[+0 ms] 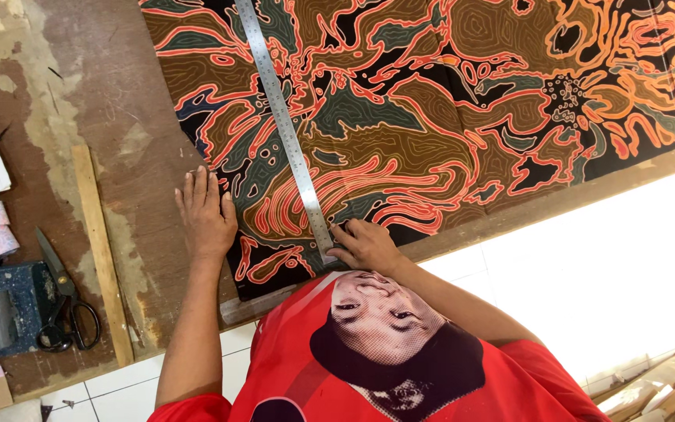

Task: The person uses a metal ruler and a white marking tool to measure and mark a large piece of patterned fabric laid out on a wooden table. The person repeatedly repositions the ruler and draws straight lines across the fabric surface.

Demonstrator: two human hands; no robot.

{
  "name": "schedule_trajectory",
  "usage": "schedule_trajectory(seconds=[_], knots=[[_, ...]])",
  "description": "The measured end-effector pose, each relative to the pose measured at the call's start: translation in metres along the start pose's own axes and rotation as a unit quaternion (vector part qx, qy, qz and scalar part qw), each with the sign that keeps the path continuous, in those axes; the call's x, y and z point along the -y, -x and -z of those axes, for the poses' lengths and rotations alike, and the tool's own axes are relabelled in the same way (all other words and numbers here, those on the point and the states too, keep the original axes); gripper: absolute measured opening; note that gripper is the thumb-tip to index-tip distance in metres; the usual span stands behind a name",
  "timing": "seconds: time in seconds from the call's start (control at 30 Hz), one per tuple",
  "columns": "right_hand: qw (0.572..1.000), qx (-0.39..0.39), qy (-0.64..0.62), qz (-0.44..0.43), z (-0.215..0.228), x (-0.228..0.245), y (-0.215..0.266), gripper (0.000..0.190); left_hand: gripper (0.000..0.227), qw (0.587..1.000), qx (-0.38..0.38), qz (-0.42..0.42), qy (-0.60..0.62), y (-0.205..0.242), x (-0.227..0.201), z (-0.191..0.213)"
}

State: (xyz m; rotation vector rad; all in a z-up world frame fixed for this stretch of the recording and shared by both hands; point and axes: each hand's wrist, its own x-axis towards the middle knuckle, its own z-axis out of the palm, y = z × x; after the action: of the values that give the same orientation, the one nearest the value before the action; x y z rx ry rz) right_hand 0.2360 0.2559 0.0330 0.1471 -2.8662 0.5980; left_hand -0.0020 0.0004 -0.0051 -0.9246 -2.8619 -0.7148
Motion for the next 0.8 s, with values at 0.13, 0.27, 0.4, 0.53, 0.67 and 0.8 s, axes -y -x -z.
schedule_trajectory(seconds=[0.13,0.27,0.4,0.53,0.67,0.8], knots=[[1.0,0.011,0.011,0.004,0.0,0.002,-0.002,0.067,0.048,1.0,-0.013,-0.002,0.016,0.002,0.0,0.001],[0.999,0.029,0.018,0.02,0.0,0.003,-0.008,0.073,0.048,1.0,-0.015,0.004,0.018,0.003,0.0,0.0],[0.997,0.07,0.035,0.013,0.0,0.004,-0.01,0.075,0.048,1.0,-0.02,0.011,0.02,0.004,0.002,-0.002],[0.994,0.111,0.019,0.01,0.004,0.001,-0.015,0.08,0.049,1.0,-0.015,0.009,0.008,0.003,0.001,-0.002],[0.991,0.133,0.007,0.002,0.008,0.001,-0.016,0.085,0.051,1.0,-0.009,0.013,0.017,0.002,0.001,-0.002],[0.988,0.154,0.001,-0.026,0.011,0.006,-0.017,0.086,0.051,0.999,-0.008,0.015,0.027,0.002,0.002,-0.001]])
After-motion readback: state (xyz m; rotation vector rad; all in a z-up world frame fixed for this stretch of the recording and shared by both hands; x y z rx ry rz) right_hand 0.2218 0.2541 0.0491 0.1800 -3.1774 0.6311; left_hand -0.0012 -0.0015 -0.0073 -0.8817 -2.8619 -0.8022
